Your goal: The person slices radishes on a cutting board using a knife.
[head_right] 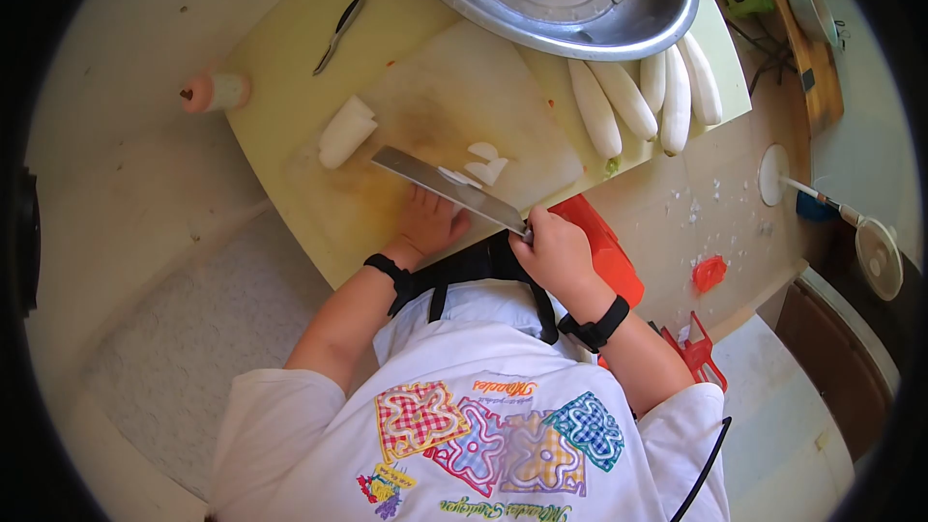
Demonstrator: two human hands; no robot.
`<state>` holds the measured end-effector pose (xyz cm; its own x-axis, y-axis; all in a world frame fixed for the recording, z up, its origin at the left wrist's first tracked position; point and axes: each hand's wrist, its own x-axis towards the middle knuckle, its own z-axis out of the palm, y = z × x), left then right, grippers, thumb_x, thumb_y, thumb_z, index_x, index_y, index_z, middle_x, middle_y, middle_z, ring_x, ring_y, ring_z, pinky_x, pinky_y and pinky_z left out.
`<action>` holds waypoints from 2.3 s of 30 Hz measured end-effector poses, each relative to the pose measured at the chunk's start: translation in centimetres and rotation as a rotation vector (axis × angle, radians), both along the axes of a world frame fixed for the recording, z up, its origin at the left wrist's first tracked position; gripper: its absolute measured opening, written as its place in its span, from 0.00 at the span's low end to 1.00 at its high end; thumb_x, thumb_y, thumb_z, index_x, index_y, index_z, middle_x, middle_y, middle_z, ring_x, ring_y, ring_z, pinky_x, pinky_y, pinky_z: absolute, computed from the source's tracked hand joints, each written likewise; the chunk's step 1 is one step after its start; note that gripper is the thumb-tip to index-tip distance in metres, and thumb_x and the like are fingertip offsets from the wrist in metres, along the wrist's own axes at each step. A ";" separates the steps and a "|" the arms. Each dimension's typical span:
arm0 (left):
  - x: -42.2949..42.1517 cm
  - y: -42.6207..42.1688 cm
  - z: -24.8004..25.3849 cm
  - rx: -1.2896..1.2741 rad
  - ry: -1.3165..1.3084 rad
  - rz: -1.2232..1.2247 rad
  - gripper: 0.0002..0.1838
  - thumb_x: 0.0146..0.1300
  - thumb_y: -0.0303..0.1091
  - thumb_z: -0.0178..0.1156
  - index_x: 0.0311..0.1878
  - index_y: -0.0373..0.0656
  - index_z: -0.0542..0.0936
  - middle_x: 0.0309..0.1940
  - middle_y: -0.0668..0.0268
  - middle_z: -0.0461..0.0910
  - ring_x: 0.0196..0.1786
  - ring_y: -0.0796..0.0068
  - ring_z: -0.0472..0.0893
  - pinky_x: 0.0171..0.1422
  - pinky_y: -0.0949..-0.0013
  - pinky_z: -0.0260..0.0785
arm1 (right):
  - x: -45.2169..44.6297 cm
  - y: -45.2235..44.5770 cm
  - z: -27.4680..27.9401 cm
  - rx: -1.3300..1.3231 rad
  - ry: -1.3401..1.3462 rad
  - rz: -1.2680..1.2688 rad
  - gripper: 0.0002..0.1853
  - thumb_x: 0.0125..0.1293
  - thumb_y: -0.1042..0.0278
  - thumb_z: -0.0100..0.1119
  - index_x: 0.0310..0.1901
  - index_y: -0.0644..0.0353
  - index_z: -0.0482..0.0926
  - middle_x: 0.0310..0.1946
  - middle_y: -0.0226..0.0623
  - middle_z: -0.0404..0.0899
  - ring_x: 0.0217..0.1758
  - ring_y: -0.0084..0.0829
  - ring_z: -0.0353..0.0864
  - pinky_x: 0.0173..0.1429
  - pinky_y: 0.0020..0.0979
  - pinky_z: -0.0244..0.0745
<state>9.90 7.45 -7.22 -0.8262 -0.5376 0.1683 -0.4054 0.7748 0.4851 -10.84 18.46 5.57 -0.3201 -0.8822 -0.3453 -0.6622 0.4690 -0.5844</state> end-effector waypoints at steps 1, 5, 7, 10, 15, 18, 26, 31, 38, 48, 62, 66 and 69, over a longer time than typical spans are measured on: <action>0.0 -0.1 0.1 -0.002 0.004 -0.003 0.28 0.51 0.41 0.69 0.55 0.38 0.77 0.59 0.46 0.72 0.62 0.41 0.72 0.69 0.40 0.61 | -0.1 -0.1 0.0 0.008 0.012 0.022 0.13 0.60 0.61 0.65 0.33 0.62 0.74 0.26 0.48 0.80 0.31 0.51 0.82 0.35 0.47 0.77; 0.0 -0.1 0.1 0.004 0.033 -0.024 0.28 0.51 0.41 0.69 0.55 0.38 0.77 0.58 0.46 0.72 0.62 0.41 0.72 0.69 0.40 0.61 | -0.2 -0.4 0.3 0.053 0.031 0.045 0.13 0.60 0.62 0.64 0.33 0.63 0.74 0.26 0.49 0.81 0.30 0.51 0.82 0.35 0.48 0.77; -0.1 -0.1 0.1 0.005 0.042 0.001 0.28 0.51 0.40 0.69 0.55 0.39 0.76 0.57 0.46 0.72 0.61 0.41 0.72 0.68 0.41 0.62 | -0.3 -0.3 0.2 0.051 0.028 0.040 0.13 0.60 0.62 0.64 0.33 0.63 0.73 0.26 0.49 0.81 0.30 0.52 0.82 0.35 0.48 0.77; -0.1 -0.3 0.4 -0.002 0.030 -0.004 0.29 0.51 0.40 0.69 0.55 0.39 0.76 0.57 0.46 0.72 0.61 0.41 0.72 0.68 0.40 0.62 | -0.3 -0.1 0.1 0.068 0.018 0.040 0.11 0.60 0.64 0.64 0.36 0.62 0.75 0.27 0.48 0.82 0.32 0.50 0.83 0.37 0.46 0.77; -0.6 -0.6 1.4 -0.053 0.055 0.023 0.23 0.51 0.41 0.67 0.50 0.42 0.79 0.49 0.57 0.77 0.55 0.52 0.74 0.62 0.48 0.65 | -0.2 0.0 0.2 0.101 0.010 0.042 0.10 0.61 0.67 0.63 0.41 0.61 0.77 0.29 0.46 0.83 0.34 0.48 0.84 0.39 0.45 0.78; -0.4 -0.5 1.2 -0.044 0.047 0.003 0.25 0.51 0.40 0.68 0.52 0.40 0.77 0.53 0.52 0.75 0.57 0.46 0.74 0.64 0.45 0.64 | -0.2 0.0 0.2 0.101 0.021 0.050 0.10 0.61 0.67 0.63 0.41 0.60 0.77 0.29 0.46 0.83 0.34 0.48 0.84 0.39 0.45 0.78; -0.1 -0.3 0.7 0.019 0.037 -0.001 0.27 0.51 0.40 0.69 0.54 0.39 0.77 0.55 0.47 0.73 0.60 0.42 0.73 0.67 0.41 0.63 | -0.3 -0.2 -0.2 0.053 0.029 0.065 0.13 0.60 0.62 0.64 0.34 0.63 0.73 0.26 0.48 0.82 0.30 0.51 0.82 0.35 0.47 0.78; -0.1 -0.2 0.6 -0.014 0.036 0.002 0.28 0.51 0.40 0.69 0.55 0.37 0.76 0.56 0.46 0.73 0.60 0.42 0.73 0.67 0.41 0.63 | -0.3 -0.5 0.5 0.065 0.055 0.094 0.14 0.60 0.61 0.65 0.34 0.63 0.73 0.26 0.48 0.81 0.30 0.50 0.83 0.35 0.47 0.78; -0.2 -0.4 0.9 -0.013 0.046 -0.001 0.29 0.51 0.40 0.69 0.55 0.36 0.76 0.56 0.45 0.73 0.59 0.41 0.73 0.67 0.42 0.63 | -0.3 -0.8 0.3 0.110 0.067 0.109 0.14 0.61 0.61 0.64 0.33 0.64 0.73 0.24 0.49 0.81 0.29 0.53 0.82 0.34 0.48 0.78; -0.3 -0.3 0.7 -0.029 0.058 0.013 0.29 0.51 0.40 0.69 0.55 0.36 0.76 0.55 0.45 0.73 0.59 0.41 0.73 0.67 0.42 0.63 | -0.2 -2.0 1.4 0.211 0.080 0.143 0.15 0.61 0.60 0.64 0.30 0.66 0.77 0.23 0.53 0.80 0.28 0.54 0.82 0.36 0.49 0.79; -0.3 -0.6 1.7 -0.064 0.132 0.074 0.25 0.52 0.39 0.64 0.55 0.43 0.79 0.49 0.58 0.77 0.57 0.55 0.76 0.60 0.52 0.66 | 0.2 -3.1 2.0 0.294 0.105 0.146 0.21 0.67 0.54 0.58 0.29 0.67 0.82 0.26 0.60 0.81 0.33 0.61 0.82 0.42 0.53 0.78; -0.7 -1.0 2.2 0.068 0.071 0.039 0.23 0.53 0.43 0.63 0.51 0.42 0.82 0.43 0.54 0.81 0.49 0.52 0.79 0.54 0.48 0.69 | 0.0 -3.6 2.7 0.350 0.098 0.180 0.26 0.70 0.50 0.53 0.31 0.69 0.84 0.29 0.63 0.81 0.37 0.63 0.83 0.47 0.53 0.79; -1.0 -1.7 6.4 0.342 -0.040 0.106 0.14 0.48 0.36 0.61 0.37 0.39 0.83 0.33 0.49 0.83 0.37 0.46 0.82 0.44 0.46 0.73 | -2.0 -2.6 0.4 0.193 0.162 0.300 0.27 0.71 0.50 0.55 0.26 0.70 0.82 0.21 0.61 0.78 0.24 0.58 0.81 0.30 0.52 0.73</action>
